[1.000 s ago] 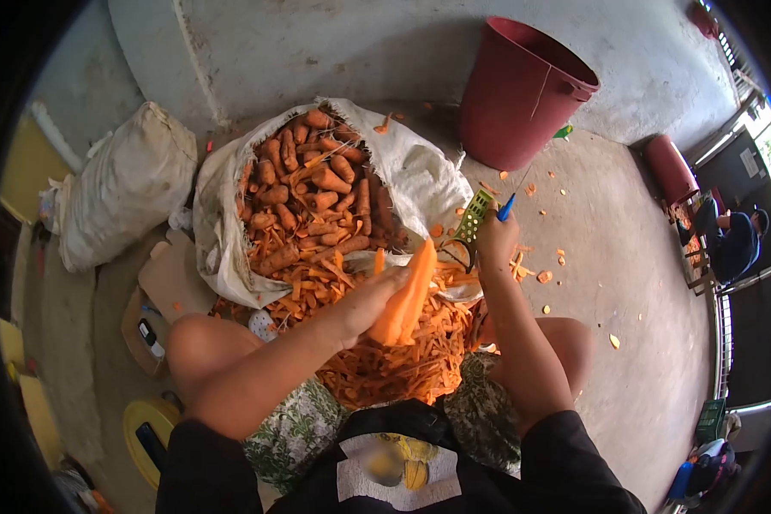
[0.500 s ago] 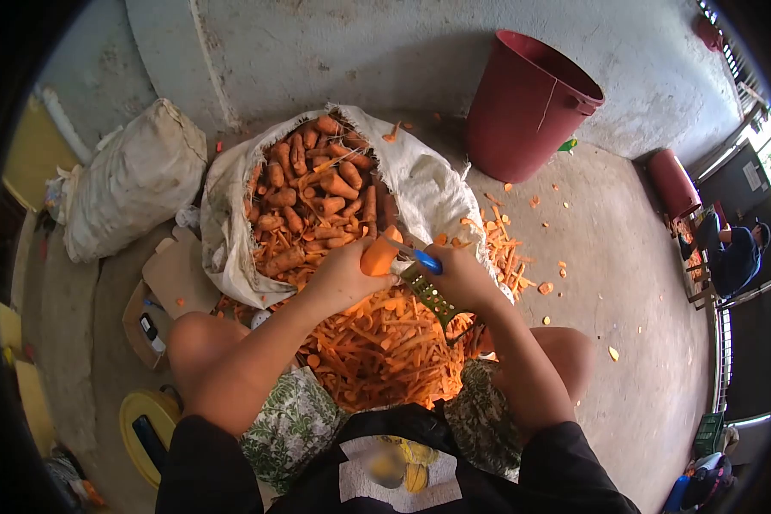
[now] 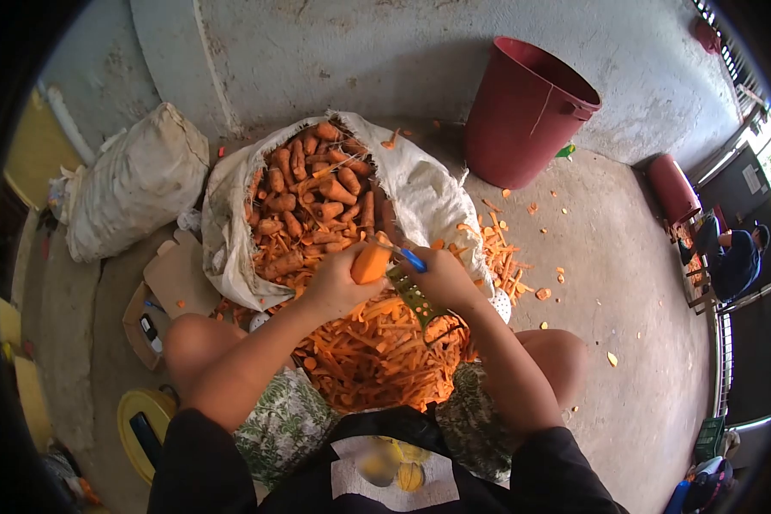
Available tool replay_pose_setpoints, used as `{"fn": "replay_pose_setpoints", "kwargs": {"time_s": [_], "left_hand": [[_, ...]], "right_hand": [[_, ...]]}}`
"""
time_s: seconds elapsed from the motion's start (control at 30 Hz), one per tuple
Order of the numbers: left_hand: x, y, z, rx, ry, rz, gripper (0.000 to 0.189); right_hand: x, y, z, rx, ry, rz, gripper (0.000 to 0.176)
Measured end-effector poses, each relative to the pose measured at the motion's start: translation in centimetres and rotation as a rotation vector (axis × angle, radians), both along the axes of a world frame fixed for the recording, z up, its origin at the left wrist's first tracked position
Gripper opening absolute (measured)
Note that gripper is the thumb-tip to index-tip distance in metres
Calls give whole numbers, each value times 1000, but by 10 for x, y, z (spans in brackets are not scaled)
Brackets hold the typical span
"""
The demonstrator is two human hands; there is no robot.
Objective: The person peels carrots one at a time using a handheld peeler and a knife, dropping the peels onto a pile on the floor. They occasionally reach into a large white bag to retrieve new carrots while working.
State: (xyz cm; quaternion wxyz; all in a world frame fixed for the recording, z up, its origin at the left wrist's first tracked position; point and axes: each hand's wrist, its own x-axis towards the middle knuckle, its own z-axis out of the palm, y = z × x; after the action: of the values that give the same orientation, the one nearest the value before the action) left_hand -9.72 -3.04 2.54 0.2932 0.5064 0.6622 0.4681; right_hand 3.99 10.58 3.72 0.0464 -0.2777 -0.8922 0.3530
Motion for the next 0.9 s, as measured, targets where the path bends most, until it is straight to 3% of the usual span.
{"fn": "replay_pose_setpoints", "kwargs": {"time_s": [0.13,0.2,0.27,0.33,0.47,0.6,0.63,0.7,0.77,0.83,0.9], "left_hand": [[-1,-1,-3,79,195,142,31],[0,-5,11,314,594,-139,27],[12,-7,14,299,462,-177,26],[16,-9,14,230,38,-112,25],[5,-7,9,164,59,-115,26],[-1,2,8,81,120,-40,27],[-3,3,3,51,1,11,27],[-7,7,-4,44,-327,57,28],[-5,6,2,113,-349,16,27],[-3,7,6,180,-367,-24,27],[-4,10,3,415,-147,-100,24]], "right_hand": [[-8,1,-10,42,2,-28,20],[-11,26,-41,-74,-211,-301,24],[-10,46,-62,-40,-293,-352,27],[-9,54,-73,47,-196,-271,29],[-8,15,-22,-90,-69,-206,26],[0,-4,2,-30,85,-111,24],[2,-5,6,-42,80,-107,24],[4,-2,-1,-40,62,-118,24],[4,4,-12,-37,43,-129,23],[1,9,-26,-50,-159,-145,24],[-4,10,-51,-120,-175,-128,24]]}}
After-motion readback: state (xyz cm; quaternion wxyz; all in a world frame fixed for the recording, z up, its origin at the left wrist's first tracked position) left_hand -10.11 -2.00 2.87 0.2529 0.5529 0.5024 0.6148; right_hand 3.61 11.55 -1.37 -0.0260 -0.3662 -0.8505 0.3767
